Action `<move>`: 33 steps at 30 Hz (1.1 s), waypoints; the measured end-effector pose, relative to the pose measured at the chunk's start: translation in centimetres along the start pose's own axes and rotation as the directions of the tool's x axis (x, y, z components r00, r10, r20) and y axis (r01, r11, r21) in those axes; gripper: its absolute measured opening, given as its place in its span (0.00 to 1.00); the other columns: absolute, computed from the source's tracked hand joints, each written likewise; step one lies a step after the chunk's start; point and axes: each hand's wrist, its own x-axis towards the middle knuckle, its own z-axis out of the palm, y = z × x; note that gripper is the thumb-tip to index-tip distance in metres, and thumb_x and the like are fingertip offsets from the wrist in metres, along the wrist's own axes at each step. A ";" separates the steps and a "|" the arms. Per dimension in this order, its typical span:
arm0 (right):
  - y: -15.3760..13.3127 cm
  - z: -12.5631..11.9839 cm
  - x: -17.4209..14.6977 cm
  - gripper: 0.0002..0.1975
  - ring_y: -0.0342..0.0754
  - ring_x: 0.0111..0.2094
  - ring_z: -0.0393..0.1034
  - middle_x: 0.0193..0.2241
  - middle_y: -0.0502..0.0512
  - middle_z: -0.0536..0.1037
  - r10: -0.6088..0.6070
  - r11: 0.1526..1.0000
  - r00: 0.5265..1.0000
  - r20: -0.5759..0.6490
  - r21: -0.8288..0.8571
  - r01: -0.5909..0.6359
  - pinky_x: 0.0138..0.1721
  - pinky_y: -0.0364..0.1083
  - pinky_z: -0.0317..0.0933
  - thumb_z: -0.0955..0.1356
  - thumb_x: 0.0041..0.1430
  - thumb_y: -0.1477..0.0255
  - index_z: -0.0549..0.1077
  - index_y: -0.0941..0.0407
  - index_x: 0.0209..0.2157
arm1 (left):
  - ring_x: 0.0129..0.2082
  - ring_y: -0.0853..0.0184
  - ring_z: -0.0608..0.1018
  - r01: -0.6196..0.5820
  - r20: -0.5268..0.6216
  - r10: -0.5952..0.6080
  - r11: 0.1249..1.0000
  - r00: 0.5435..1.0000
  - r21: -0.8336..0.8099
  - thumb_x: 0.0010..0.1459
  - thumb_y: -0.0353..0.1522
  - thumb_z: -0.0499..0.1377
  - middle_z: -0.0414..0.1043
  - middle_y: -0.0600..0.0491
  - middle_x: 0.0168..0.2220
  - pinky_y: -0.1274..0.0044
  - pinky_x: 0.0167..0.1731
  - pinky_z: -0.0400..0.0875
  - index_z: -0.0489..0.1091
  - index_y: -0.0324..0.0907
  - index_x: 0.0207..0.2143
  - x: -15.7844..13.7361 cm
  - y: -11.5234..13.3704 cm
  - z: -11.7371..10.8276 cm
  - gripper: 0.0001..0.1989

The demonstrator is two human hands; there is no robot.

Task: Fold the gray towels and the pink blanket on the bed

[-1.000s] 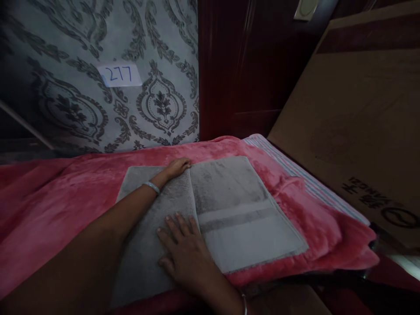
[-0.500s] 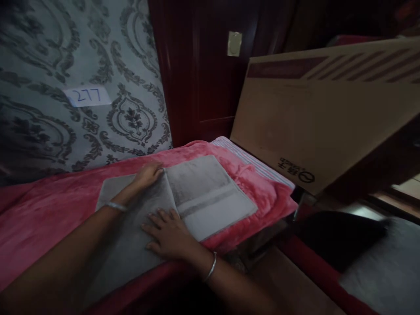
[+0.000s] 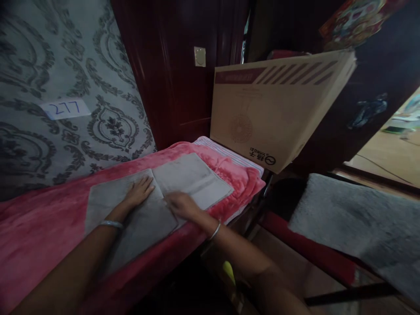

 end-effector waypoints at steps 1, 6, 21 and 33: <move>1.4 -1.6 -0.6 0.20 0.48 0.60 0.68 0.58 0.59 0.76 0.121 0.992 0.989 -0.083 -0.016 -0.122 0.62 0.50 0.60 0.64 0.67 0.74 0.74 0.56 0.58 | 0.72 0.50 0.56 -0.010 0.000 0.010 1.000 1.000 -0.004 0.67 0.39 0.48 0.53 0.37 0.72 0.48 0.68 0.45 0.60 0.39 0.67 -0.5 0.0 -0.3 0.29; 7.4 -9.1 -3.2 0.27 0.52 0.63 0.64 0.63 0.66 0.70 0.666 0.685 0.680 -0.307 -0.110 -0.720 0.65 0.47 0.54 0.63 0.64 0.78 0.66 0.64 0.65 | 0.72 0.47 0.57 -0.133 -0.043 0.131 0.990 0.990 -0.040 0.65 0.41 0.51 0.57 0.39 0.70 0.48 0.68 0.44 0.64 0.42 0.65 -5.1 0.8 0.4 0.29; 9.1 -12.8 -1.6 0.20 0.52 0.37 0.77 0.45 0.69 0.81 0.818 0.576 0.575 -0.019 0.028 -0.817 0.35 0.44 0.67 0.67 0.60 0.75 0.77 0.69 0.52 | 0.71 0.51 0.60 -0.147 -0.213 -0.004 0.708 0.977 -0.691 0.54 0.48 0.64 0.66 0.45 0.66 0.54 0.71 0.34 0.77 0.48 0.52 -9.5 1.2 3.2 0.25; -5.5 -1.6 10.0 0.26 0.51 0.51 0.74 0.53 0.58 0.80 0.242 0.961 0.961 0.134 0.099 -0.256 0.53 0.46 0.67 0.66 0.56 0.79 0.75 0.60 0.57 | 0.59 0.57 0.75 -0.151 0.050 -0.371 -0.492 0.927 -0.857 0.66 0.45 0.51 0.70 0.39 0.60 0.61 0.59 0.71 0.70 0.42 0.52 -9.4 -3.1 1.5 0.21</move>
